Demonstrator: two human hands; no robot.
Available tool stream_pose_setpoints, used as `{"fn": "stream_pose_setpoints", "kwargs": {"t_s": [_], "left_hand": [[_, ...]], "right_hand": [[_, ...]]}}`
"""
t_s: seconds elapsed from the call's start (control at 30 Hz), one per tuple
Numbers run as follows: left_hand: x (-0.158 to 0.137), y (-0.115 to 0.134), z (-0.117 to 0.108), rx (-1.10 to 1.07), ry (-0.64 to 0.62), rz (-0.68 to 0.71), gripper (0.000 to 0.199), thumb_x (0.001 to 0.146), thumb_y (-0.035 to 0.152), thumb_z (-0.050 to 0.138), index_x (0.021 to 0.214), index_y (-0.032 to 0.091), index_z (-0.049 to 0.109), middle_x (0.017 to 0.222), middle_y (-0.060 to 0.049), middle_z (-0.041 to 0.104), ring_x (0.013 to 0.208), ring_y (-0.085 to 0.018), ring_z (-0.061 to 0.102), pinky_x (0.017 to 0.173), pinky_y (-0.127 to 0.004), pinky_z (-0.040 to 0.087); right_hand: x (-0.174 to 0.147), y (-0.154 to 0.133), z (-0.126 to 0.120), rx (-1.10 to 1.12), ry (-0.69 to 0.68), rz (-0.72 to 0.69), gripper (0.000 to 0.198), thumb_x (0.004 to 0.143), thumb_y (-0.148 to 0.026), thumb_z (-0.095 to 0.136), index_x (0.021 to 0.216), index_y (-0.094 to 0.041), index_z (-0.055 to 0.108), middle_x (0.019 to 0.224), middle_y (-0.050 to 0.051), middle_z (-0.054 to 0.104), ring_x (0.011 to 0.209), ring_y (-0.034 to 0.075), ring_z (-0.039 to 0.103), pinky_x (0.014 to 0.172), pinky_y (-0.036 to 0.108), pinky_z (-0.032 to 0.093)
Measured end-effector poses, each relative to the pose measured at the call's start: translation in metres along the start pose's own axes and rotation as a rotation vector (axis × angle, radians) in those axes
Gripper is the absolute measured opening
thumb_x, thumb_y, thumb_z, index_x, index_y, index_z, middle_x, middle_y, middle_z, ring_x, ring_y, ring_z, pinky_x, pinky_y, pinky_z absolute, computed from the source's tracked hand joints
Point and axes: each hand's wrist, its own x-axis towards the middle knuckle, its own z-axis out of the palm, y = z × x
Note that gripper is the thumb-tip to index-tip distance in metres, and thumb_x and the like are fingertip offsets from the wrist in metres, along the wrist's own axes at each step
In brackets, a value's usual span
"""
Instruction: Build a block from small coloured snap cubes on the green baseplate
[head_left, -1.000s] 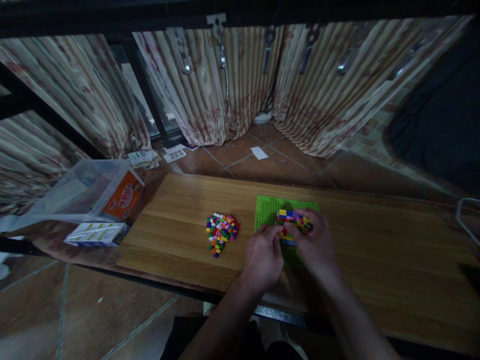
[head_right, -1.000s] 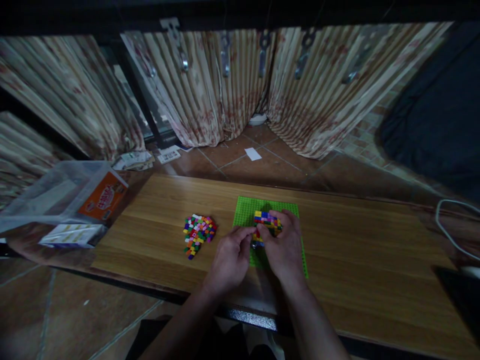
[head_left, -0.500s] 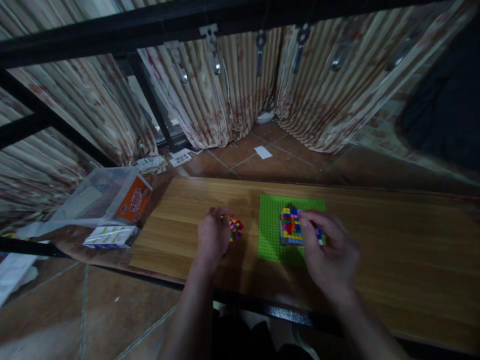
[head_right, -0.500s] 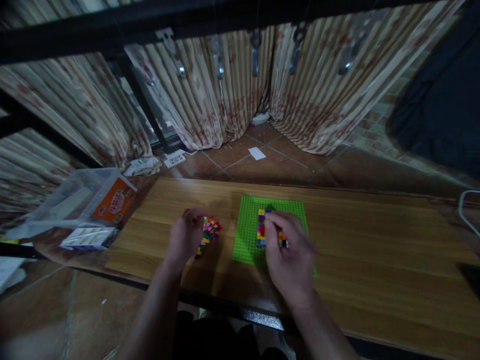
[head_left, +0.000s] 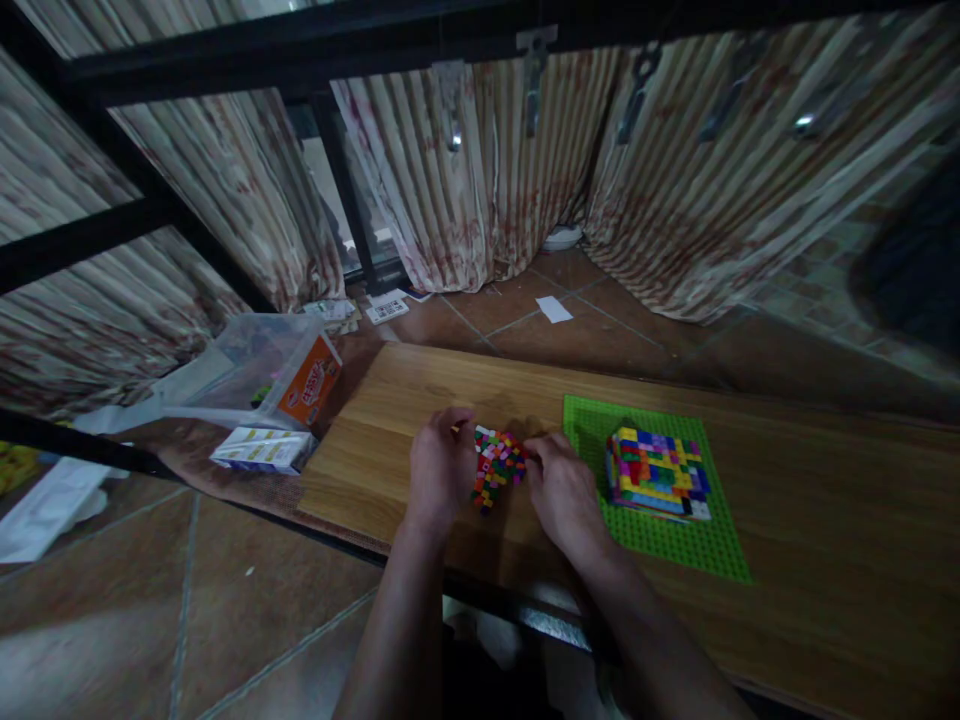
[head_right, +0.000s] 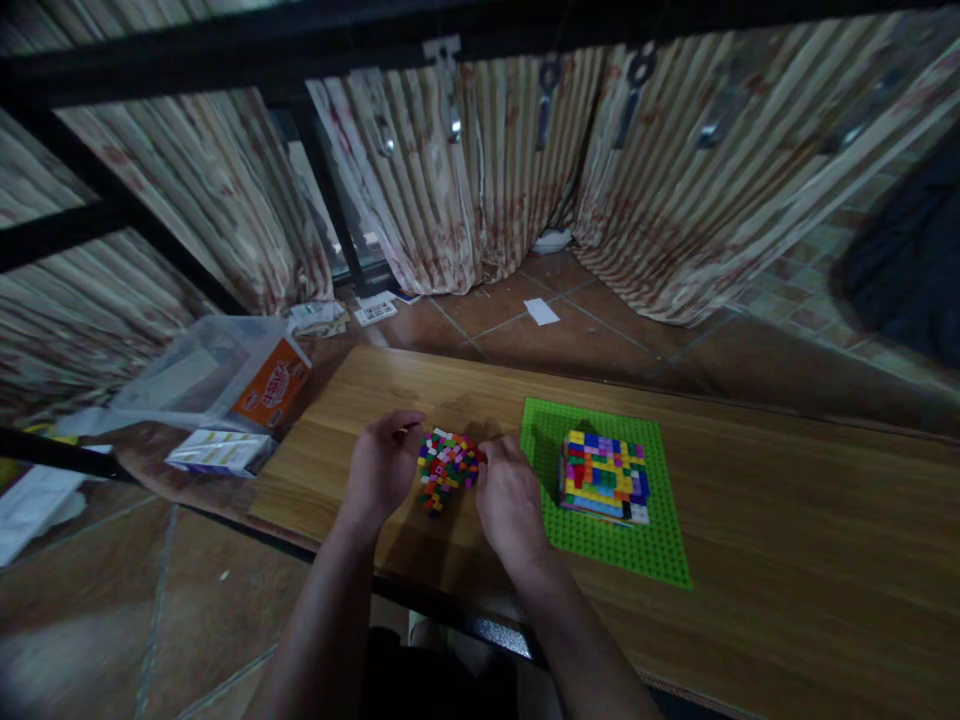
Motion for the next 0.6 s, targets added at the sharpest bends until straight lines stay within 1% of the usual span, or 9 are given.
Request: {"fn": "stream_pose_setpoints", "kwargs": {"t_s": [0.1,0.3,0.4,0.5,0.6], "left_hand": [[0.0,-0.003,-0.002,-0.048,-0.011,-0.01,0.022,0.087,0.015,0.053,0.097,0.017,0.072,0.096,-0.008,0.074,0.084,-0.018,0.068,0.08,-0.03,0.052],[-0.001,-0.002,0.003,-0.082,-0.032,0.003,0.023,0.088,0.017,0.052,0.098,0.018,0.073,0.1,-0.008,0.075,0.09,-0.02,0.068,0.085,-0.031,0.051],[-0.003,0.0,0.004,-0.091,-0.07,0.008,0.024,0.088,0.017,0.051,0.098,0.017,0.073,0.099,-0.008,0.075,0.089,-0.02,0.068,0.084,-0.031,0.05],[-0.006,0.003,0.004,-0.125,-0.142,0.003,0.025,0.088,0.018,0.05,0.098,0.017,0.072,0.091,-0.006,0.074,0.082,-0.018,0.067,0.078,-0.029,0.049],[-0.01,0.008,0.007,-0.238,-0.293,0.054,0.025,0.09,0.024,0.048,0.09,0.017,0.072,0.078,-0.003,0.071,0.073,-0.016,0.063,0.07,-0.026,0.047]], "right_hand": [[0.001,0.002,0.001,-0.015,-0.013,-0.023,0.021,0.087,-0.011,0.049,0.09,-0.02,0.068,0.092,0.008,0.065,0.081,0.021,0.063,0.076,0.034,0.051],[0.0,0.004,0.003,-0.021,-0.002,-0.051,0.021,0.087,-0.014,0.047,0.091,-0.02,0.067,0.09,0.007,0.064,0.078,0.021,0.062,0.073,0.035,0.05],[-0.002,0.001,0.0,0.005,0.011,-0.038,0.019,0.087,-0.015,0.047,0.092,-0.019,0.066,0.09,0.007,0.064,0.08,0.021,0.062,0.074,0.036,0.05],[-0.004,-0.005,-0.009,0.103,0.061,-0.009,0.017,0.09,-0.02,0.048,0.093,-0.018,0.064,0.091,0.007,0.065,0.08,0.021,0.063,0.073,0.035,0.05],[-0.006,-0.011,-0.02,0.236,0.132,-0.024,0.015,0.093,-0.024,0.049,0.097,-0.02,0.063,0.09,0.005,0.066,0.079,0.018,0.064,0.071,0.032,0.051]]}}
